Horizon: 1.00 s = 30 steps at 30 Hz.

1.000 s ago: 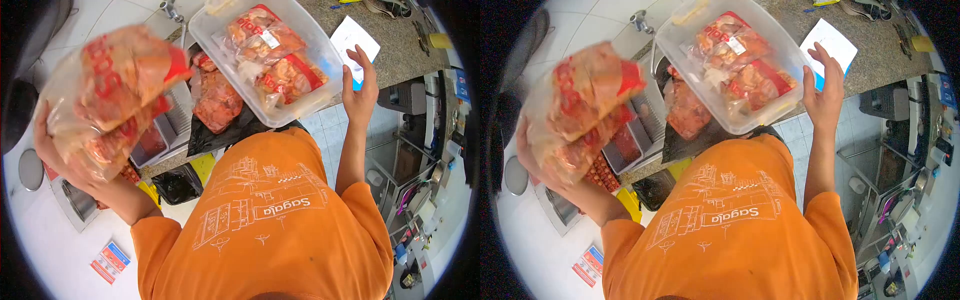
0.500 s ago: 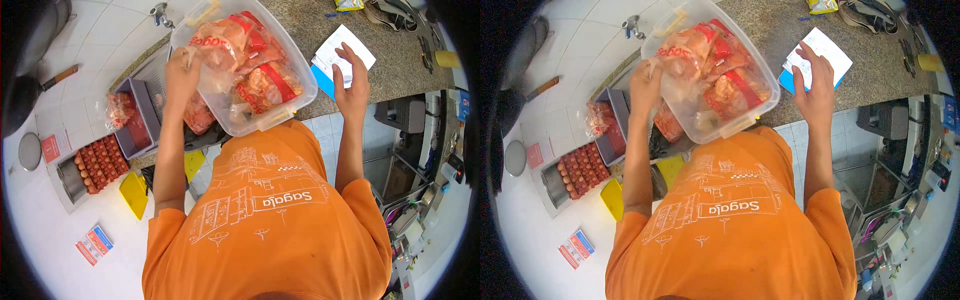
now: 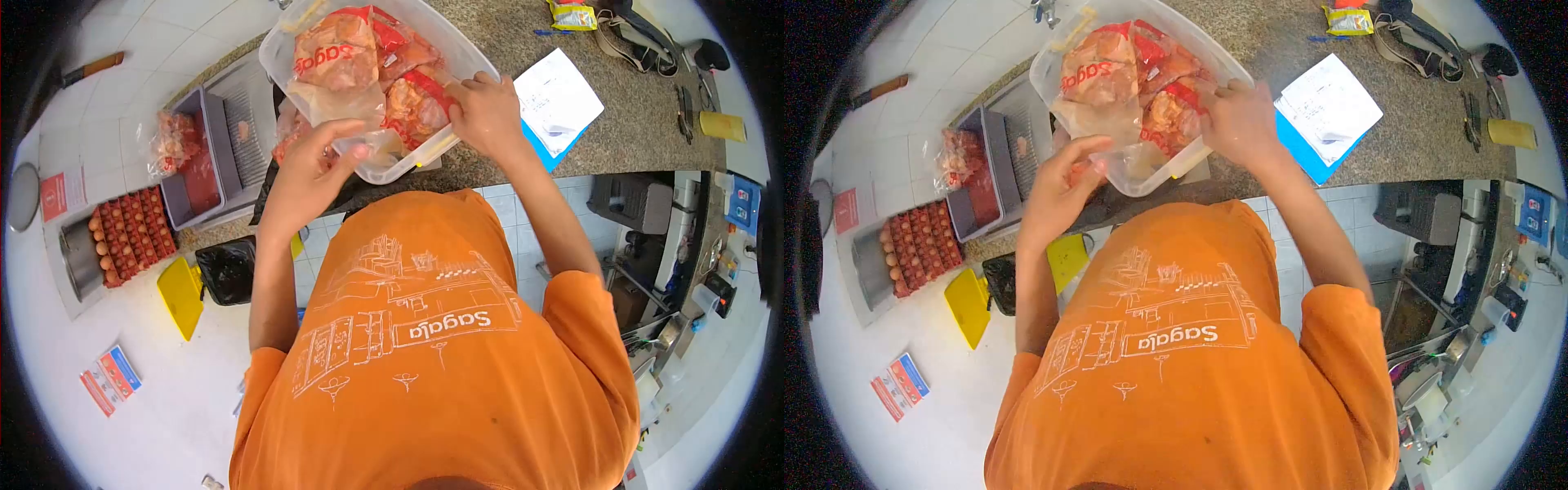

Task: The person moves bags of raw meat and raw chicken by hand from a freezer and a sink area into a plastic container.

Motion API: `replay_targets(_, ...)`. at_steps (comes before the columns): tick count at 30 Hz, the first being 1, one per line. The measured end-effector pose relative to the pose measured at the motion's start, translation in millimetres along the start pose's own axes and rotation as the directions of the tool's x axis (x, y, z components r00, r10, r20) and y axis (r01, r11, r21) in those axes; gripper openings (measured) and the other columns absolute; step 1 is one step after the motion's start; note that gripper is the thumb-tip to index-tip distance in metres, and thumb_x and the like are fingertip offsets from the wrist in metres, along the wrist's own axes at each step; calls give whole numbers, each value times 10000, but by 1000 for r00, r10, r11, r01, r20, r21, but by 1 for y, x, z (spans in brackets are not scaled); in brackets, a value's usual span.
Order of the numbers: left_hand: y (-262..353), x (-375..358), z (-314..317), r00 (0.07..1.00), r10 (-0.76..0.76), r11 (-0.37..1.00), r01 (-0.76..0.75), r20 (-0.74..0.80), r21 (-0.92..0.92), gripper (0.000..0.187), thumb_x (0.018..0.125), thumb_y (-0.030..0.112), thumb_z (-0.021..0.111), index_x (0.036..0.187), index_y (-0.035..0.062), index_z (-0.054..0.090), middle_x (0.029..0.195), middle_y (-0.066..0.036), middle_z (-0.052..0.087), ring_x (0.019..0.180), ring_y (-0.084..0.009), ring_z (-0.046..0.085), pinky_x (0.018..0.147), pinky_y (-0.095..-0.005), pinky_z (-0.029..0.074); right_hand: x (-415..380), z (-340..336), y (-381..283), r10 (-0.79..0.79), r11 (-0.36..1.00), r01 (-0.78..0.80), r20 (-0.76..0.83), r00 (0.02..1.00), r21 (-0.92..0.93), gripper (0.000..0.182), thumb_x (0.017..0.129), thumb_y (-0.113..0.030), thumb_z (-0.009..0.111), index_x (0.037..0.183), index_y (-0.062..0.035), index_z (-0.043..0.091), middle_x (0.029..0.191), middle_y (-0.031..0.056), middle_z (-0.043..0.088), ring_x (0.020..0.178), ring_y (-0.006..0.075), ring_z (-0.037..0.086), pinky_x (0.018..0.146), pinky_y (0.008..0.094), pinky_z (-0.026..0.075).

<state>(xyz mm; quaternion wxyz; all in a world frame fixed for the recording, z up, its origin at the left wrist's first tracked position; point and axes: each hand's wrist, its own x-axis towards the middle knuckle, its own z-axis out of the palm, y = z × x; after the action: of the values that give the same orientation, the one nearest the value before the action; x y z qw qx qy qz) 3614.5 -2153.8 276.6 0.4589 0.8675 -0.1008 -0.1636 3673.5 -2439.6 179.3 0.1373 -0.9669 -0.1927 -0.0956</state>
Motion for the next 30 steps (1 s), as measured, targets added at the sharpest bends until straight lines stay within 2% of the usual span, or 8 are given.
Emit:
replay_targets(2,-28,-16,2,988,11,984,-38,-157,-171,411,1019,336,651,1295,32,666,1209,-116,715,1052,-201,695,884,-328,537,-5,0,5,-35,999,36,31,999,-32,325,858,-146,624,1159,-190,739,787,22,717,835,246,629,765,457,443)
replay_targets(8,32,-107,-71,783,621,669,-537,-10,-514,324,1046,321,573,1189,48,671,1132,-78,702,985,-212,690,807,-337,530,-32,1,5,34,999,-34,2,999,-17,137,846,-144,608,806,-136,739,694,37,675,773,261,605,699,446,441)
replay_targets(13,83,-138,-97,436,881,438,-608,182,-662,256,1034,298,599,1154,78,649,1068,-62,669,973,-212,671,754,-304,502,-75,1,5,164,987,-163,-33,986,12,144,815,-125,594,746,-134,720,707,42,676,760,279,598,694,438,442)
replay_targets(18,99,-141,-109,284,936,345,-635,206,-691,192,1023,274,624,1119,108,627,1003,-45,636,960,-212,653,701,-271,475,-106,-13,-11,286,958,-287,27,958,24,140,775,-143,603,785,-124,742,777,59,717,754,305,599,715,474,446)
replay_targets(21,95,-134,-116,304,951,260,-700,52,-665,194,1020,285,631,1106,111,621,988,-50,633,947,-214,647,694,-272,471,-120,-14,-15,333,943,-334,67,941,6,127,781,-153,605,776,-121,727,777,81,707,760,319,598,709,498,456)
replay_targets(24,81,-124,-121,320,843,147,-910,-431,-389,216,1020,307,634,1097,106,619,985,-61,638,931,-217,644,700,-283,475,-141,-3,-8,375,926,-370,69,924,-76,135,799,-189,622,801,-130,744,779,100,698,780,326,611,700,511,462)
replay_targets(28,60,-114,-108,-132,379,258,-936,-916,242,247,1019,336,639,1085,100,616,981,-76,645,911,-222,640,708,-297,480,-135,-3,-5,205,976,-208,-41,978,-71,156,776,-137,634,826,-184,774,785,90,706,723,321,657,635,484,517)
replay_targets(30,41,-106,-90,-8,435,-135,-989,-900,-57,241,1027,330,616,1104,102,610,1017,-87,639,942,-231,633,742,-322,471,-130,-9,-11,279,958,-277,14,960,-69,190,764,-126,634,854,-207,780,786,83,683,787,318,658,704,474,518)
